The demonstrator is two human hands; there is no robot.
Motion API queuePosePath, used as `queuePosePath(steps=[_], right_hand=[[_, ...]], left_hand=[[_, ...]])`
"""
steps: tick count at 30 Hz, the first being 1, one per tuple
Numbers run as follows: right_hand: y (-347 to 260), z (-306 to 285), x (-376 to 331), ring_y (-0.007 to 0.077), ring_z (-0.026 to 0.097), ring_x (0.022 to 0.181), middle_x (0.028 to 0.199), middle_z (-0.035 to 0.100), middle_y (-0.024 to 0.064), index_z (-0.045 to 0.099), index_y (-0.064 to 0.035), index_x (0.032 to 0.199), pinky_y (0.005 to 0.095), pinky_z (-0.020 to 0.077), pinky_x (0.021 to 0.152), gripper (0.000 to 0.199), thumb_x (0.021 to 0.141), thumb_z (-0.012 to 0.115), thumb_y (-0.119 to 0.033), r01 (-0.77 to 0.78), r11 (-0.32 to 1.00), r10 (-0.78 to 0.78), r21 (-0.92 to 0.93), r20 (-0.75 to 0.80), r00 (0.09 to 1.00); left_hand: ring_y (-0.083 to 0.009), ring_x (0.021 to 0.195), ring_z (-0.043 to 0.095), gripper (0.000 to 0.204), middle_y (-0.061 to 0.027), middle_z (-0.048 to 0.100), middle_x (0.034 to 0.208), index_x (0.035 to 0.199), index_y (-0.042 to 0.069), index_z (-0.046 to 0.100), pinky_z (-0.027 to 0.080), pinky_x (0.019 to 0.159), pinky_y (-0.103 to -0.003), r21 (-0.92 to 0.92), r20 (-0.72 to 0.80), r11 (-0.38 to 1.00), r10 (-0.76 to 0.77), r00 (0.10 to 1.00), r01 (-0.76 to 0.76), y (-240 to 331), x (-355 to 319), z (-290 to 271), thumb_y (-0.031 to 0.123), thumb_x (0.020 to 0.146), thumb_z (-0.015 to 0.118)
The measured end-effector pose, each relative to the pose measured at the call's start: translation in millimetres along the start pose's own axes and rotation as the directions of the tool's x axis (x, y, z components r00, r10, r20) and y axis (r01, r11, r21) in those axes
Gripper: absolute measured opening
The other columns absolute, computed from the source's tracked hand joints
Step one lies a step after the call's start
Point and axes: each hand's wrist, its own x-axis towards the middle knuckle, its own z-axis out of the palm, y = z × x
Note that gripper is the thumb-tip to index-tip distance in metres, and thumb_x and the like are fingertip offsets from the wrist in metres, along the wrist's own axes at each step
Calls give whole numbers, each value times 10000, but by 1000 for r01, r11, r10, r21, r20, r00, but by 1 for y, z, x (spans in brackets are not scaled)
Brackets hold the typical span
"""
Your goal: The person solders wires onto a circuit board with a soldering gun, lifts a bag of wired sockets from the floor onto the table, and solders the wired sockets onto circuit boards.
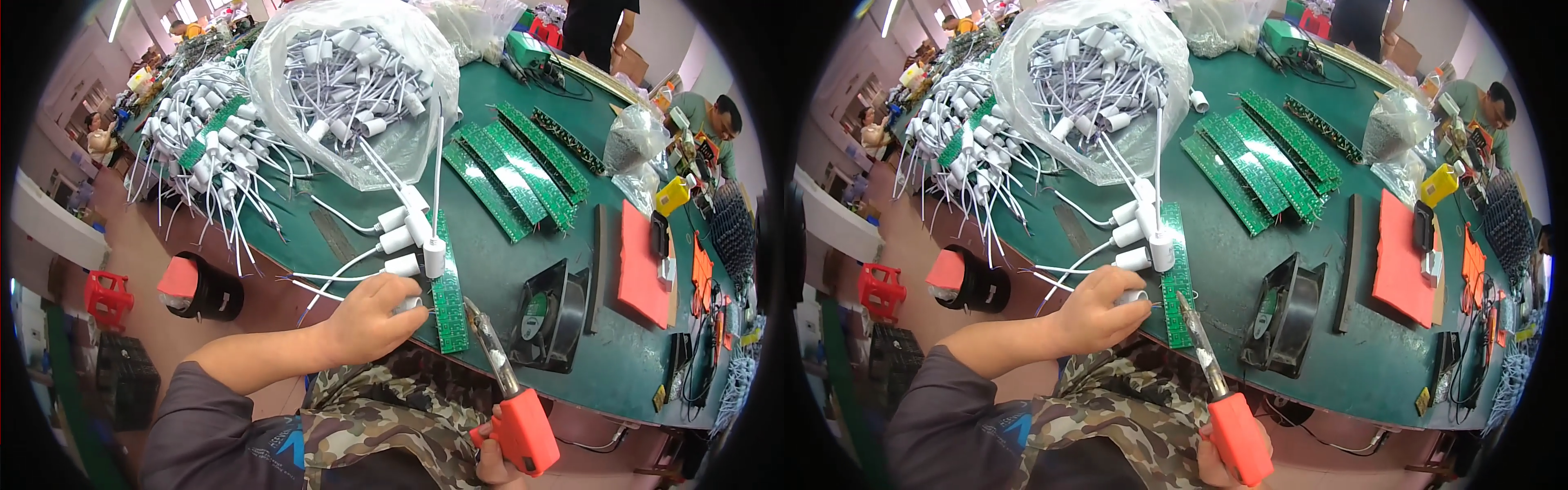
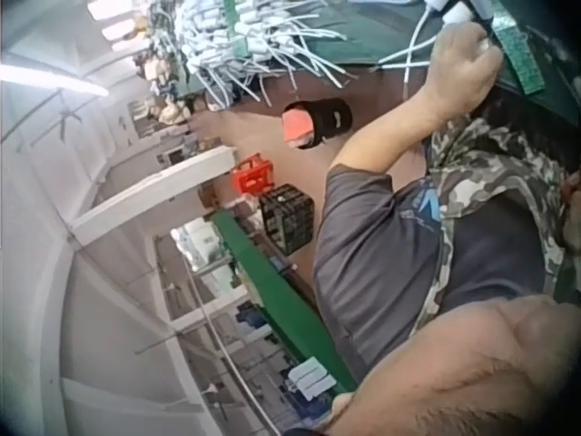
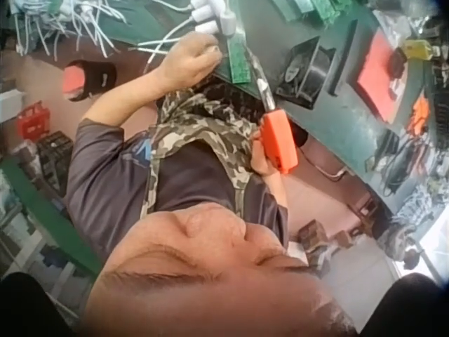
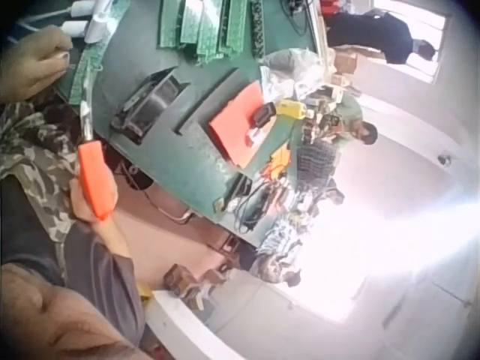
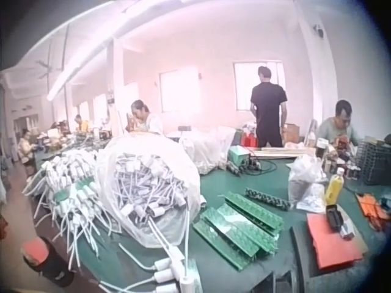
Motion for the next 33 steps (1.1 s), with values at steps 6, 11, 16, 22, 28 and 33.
queuePosePath(steps=[6,11,16,22,28,33], right_hand=[[-3,-6,9,211,601,834,1004,625,99,597,19,1232,322,495,741,306,942,617,-73,22,999,-19,-49,70,997],[-4,-2,14,230,612,841,997,635,108,621,8,1203,328,499,745,293,927,631,-87,-13,995,15,-97,19,1000],[34,-3,-10,206,624,829,993,651,116,598,38,1256,333,521,766,381,897,629,-85,-45,996,46,75,-14,999],[20,6,14,223,653,729,884,678,119,637,55,1124,327,537,701,352,780,643,-24,-23,997,21,-74,-23,999],[22,3,26,136,619,693,998,668,141,549,83,1278,282,519,647,421,857,554,93,32,999,-32,7,58,998],[20,4,30,136,624,706,1060,668,152,553,77,1263,289,523,649,389,874,566,90,55,998,-56,36,35,998]], left_hand=[[-303,969,581,272,-112,582,1079,993,75,655,445,790,-412,132,-70,991,34,997,-24,-7,4,7,79,727,710],[-285,994,573,259,-99,585,1089,979,80,660,429,801,-405,150,-93,989,32,995,-18,-10,11,10,89,727,718],[-269,1011,564,252,-82,583,1097,969,88,663,413,831,-402,171,-101,985,33,994,-16,-12,12,14,98,723,720],[-261,1025,558,238,-69,582,1095,948,97,664,413,851,-403,188,-80,982,18,997,-2,-14,11,13,110,716,719],[-264,998,556,287,-70,592,1115,948,101,676,401,843,-407,169,-82,985,30,996,-16,-17,9,14,95,672,755],[-264,996,557,304,-71,593,1118,957,103,678,403,847,-409,164,-90,986,35,995,-20,-17,8,14,92,663,758]])
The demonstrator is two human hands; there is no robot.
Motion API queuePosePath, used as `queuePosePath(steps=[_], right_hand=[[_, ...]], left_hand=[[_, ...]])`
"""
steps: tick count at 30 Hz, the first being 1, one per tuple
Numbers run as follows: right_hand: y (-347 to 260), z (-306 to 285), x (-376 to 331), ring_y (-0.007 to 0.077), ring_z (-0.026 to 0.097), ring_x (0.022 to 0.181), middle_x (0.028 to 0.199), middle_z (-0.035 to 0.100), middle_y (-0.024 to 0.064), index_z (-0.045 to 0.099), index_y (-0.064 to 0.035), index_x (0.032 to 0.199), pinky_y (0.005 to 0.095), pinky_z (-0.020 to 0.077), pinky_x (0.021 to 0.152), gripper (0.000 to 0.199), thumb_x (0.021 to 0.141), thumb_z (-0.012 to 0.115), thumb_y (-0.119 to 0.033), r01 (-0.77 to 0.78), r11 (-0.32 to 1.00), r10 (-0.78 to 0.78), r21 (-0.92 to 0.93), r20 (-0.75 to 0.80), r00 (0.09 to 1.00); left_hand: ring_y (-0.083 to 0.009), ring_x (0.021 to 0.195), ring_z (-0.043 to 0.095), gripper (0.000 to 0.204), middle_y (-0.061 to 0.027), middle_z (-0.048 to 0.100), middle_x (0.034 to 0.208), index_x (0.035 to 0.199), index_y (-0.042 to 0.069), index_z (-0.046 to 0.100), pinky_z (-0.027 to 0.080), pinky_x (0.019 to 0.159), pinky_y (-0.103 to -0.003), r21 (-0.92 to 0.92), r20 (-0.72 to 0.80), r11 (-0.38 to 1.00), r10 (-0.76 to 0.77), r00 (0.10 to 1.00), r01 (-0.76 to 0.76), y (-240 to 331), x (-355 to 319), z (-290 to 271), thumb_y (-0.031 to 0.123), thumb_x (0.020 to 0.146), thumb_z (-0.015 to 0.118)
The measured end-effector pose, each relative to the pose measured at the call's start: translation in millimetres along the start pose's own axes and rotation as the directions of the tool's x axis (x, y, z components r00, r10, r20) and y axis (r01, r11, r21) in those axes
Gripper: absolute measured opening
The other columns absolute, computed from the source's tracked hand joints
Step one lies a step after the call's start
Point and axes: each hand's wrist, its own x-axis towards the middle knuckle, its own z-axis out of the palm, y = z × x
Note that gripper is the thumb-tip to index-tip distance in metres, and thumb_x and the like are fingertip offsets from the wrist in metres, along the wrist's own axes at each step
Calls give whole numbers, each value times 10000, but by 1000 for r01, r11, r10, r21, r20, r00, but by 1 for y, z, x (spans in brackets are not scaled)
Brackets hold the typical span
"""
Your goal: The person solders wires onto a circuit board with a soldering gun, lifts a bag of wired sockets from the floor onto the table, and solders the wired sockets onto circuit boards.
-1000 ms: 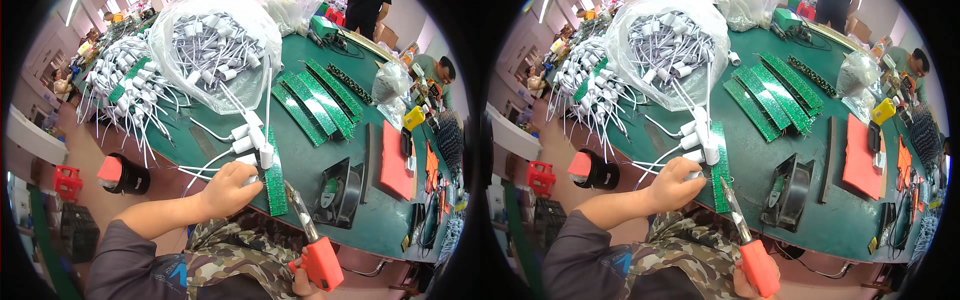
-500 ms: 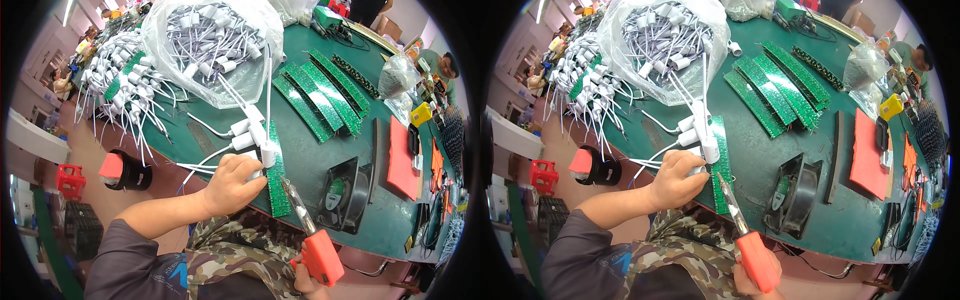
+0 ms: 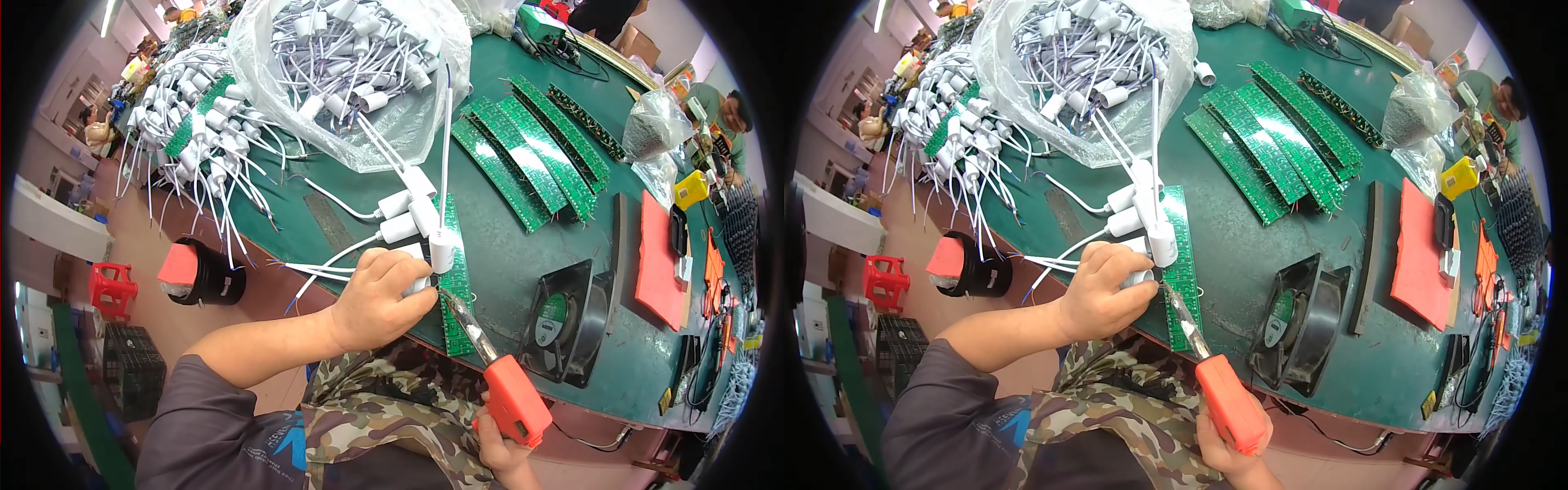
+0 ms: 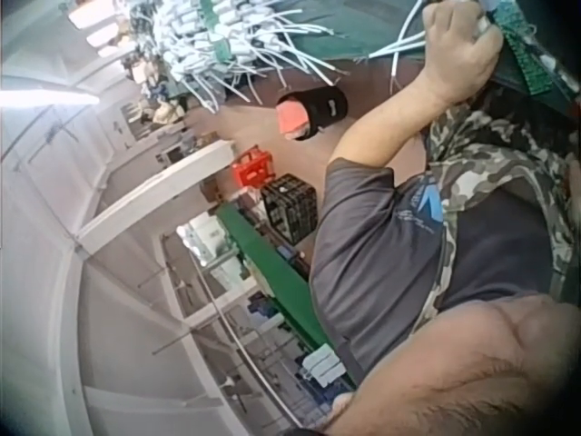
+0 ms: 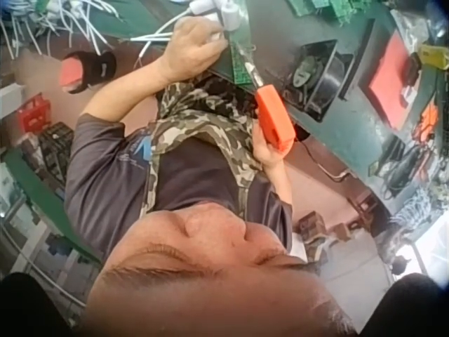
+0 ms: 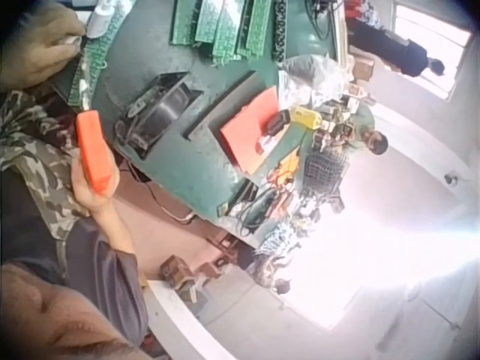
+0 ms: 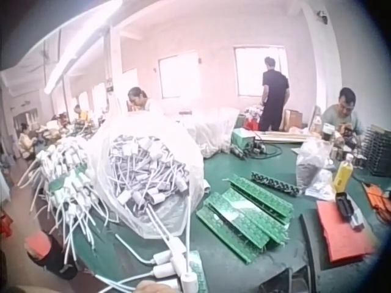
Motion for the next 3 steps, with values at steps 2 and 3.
queuePosePath(steps=[2,3], right_hand=[[2,-1,-2,140,625,711,1085,662,154,553,67,1267,288,525,653,379,889,589,65,9,999,-9,-37,14,1000],[5,-1,-5,154,639,734,1086,670,158,550,51,1284,289,531,669,400,892,625,30,-30,999,30,-18,6,1000]], left_hand=[[-265,1003,556,306,-72,592,1125,959,104,678,404,848,-411,2,-2,1000,0,1000,0,0,0,0,93,664,758],[-266,1009,556,307,-74,591,1131,961,105,679,404,850,-413,4,-5,1000,-1,1000,1,0,-1,1,93,664,758]])
